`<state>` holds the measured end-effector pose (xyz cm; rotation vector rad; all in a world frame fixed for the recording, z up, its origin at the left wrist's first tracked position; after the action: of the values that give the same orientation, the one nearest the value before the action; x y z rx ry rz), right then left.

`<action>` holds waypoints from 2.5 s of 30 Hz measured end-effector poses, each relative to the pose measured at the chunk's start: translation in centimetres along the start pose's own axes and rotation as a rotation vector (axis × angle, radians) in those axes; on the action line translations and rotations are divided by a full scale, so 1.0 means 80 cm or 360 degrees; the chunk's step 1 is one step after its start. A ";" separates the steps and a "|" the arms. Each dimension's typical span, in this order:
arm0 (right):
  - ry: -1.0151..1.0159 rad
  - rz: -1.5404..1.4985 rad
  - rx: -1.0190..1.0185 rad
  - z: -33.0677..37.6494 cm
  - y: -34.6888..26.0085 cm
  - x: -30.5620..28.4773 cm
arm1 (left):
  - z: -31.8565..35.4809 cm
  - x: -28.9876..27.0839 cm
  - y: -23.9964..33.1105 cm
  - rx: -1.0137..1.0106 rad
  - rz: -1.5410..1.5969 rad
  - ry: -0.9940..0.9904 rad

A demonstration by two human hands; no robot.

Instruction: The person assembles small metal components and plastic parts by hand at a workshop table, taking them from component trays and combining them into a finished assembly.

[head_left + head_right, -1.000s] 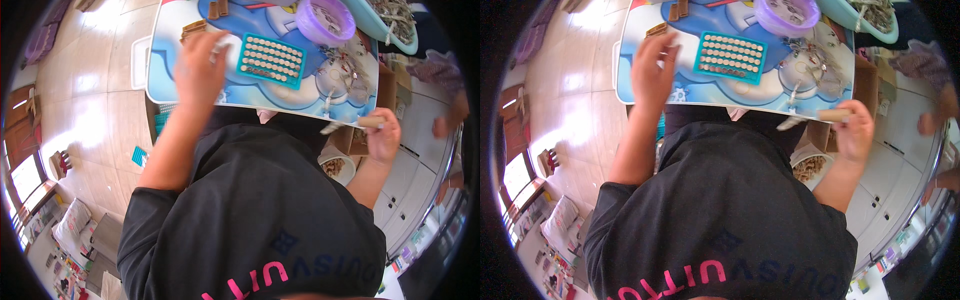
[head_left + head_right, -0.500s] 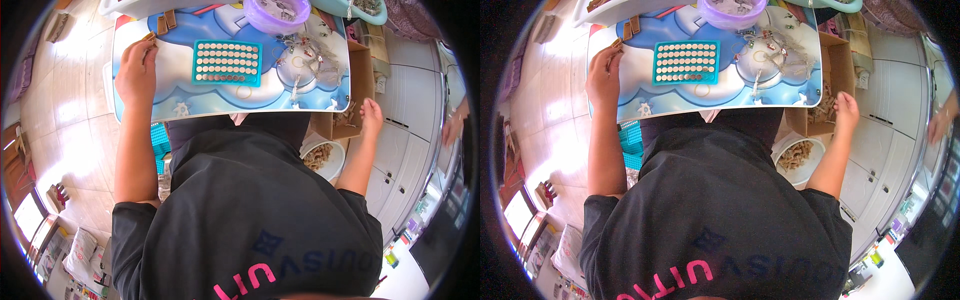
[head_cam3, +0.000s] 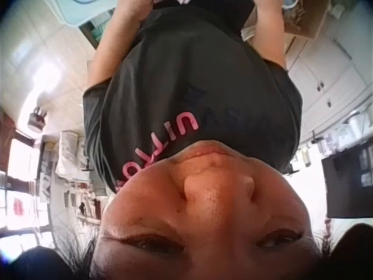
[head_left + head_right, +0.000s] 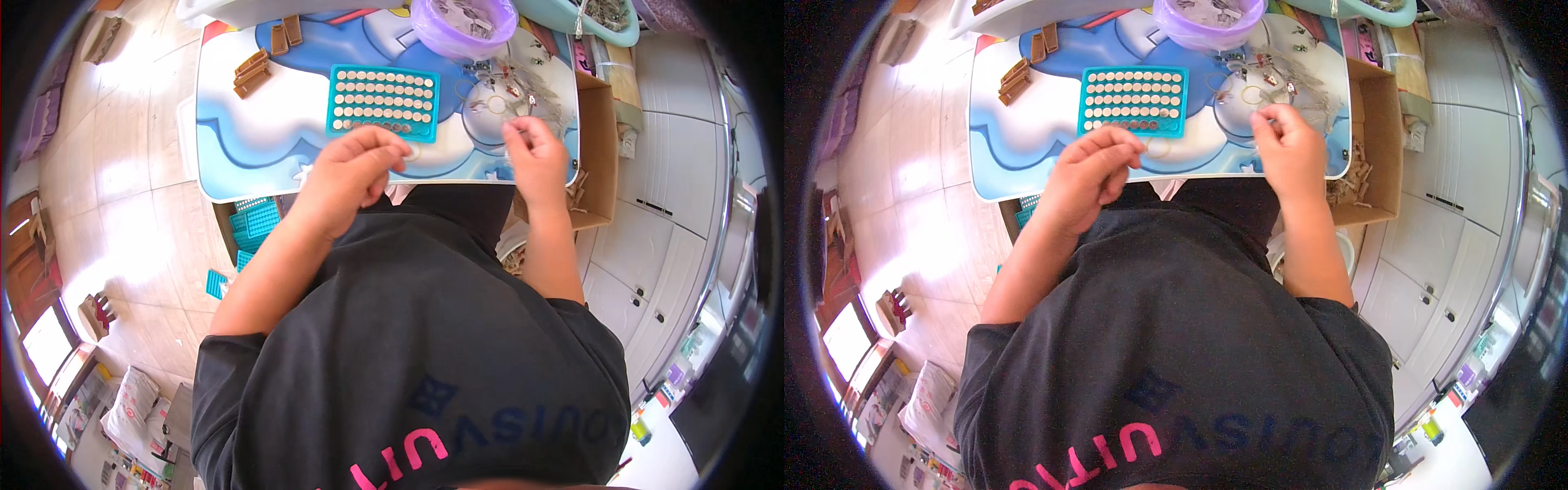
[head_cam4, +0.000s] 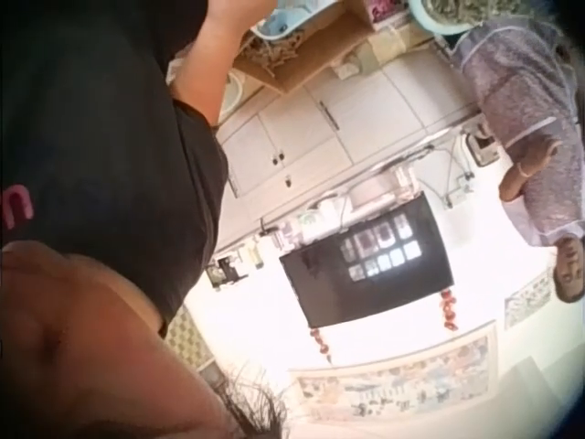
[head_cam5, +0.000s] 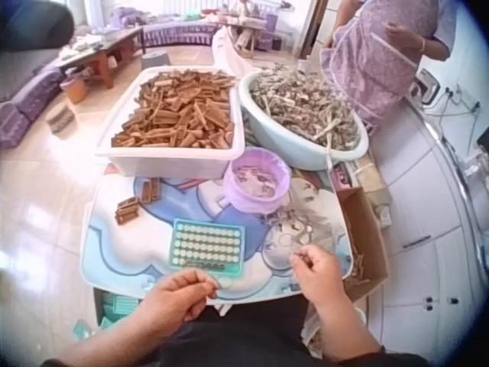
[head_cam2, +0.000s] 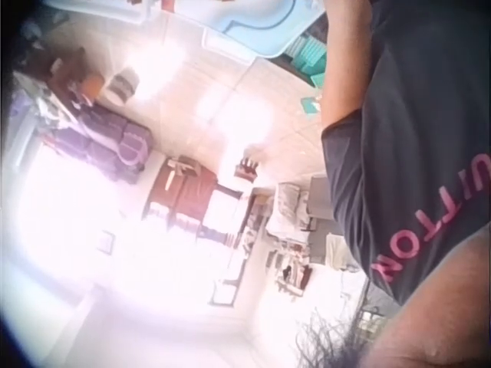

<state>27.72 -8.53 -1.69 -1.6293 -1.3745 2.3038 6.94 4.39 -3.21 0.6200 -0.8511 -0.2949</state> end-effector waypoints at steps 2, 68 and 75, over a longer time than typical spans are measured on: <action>0.0021 -0.0333 -0.0012 0.001 -0.002 -0.010 | -0.003 0.006 -0.013 -0.0066 -0.0012 -0.0024; -0.0106 -0.1142 0.0404 0.024 0.051 -0.004 | -0.123 0.118 -0.109 -0.0458 0.0482 0.0061; -0.0038 -0.1039 0.0312 0.023 0.049 -0.006 | -0.119 0.122 -0.106 -0.0454 0.0497 0.0071</action>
<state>28.34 -12.35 -3.69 -0.9114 -1.3621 1.9816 20.49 -3.21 -7.28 0.2220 -0.8306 -0.1142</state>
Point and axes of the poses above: each hand's wrist, its own z-axis away from the middle knuckle, its own x-axis out of the palm, y = z × x, the point moved 8 cm from there along -z, towards the middle knuckle, and after that the axes turned 10 degrees about z, right-handed, at the moved point
